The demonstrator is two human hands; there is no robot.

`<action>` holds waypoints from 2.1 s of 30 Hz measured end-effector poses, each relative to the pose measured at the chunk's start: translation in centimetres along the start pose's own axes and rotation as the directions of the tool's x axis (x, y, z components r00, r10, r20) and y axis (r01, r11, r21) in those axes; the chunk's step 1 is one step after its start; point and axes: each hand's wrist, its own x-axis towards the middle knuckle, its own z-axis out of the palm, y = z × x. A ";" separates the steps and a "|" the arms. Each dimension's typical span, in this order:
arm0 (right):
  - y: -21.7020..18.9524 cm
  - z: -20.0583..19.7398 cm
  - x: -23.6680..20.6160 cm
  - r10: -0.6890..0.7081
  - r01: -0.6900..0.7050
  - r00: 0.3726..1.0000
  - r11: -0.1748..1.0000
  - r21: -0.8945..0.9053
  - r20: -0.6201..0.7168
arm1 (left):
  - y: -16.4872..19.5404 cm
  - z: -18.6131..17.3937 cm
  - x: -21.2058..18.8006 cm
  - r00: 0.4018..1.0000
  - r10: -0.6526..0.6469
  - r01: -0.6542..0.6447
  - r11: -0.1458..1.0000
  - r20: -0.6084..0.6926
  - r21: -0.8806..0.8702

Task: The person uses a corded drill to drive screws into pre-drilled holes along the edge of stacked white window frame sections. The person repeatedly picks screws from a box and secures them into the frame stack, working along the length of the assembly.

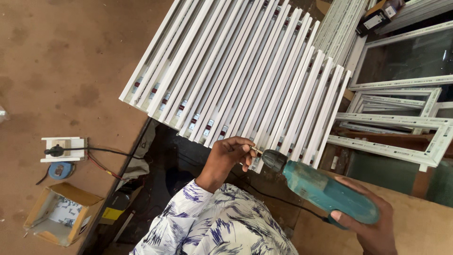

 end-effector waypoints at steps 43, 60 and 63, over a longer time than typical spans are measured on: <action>-17.3 7.4 8.8 -0.146 0.462 0.871 0.570 -0.680 0.470 | -0.8 -2.0 8.8 0.887 0.050 -0.434 -0.247 0.459 0.866; -18.9 8.2 9.2 -0.014 0.428 0.885 0.418 -0.801 0.465 | -0.4 -1.7 8.8 0.899 0.026 -0.424 -0.204 0.438 0.882; -19.0 8.4 9.1 -0.018 0.426 0.888 0.414 -0.805 0.460 | -0.3 -1.8 8.8 0.890 0.052 -0.434 -0.213 0.454 0.875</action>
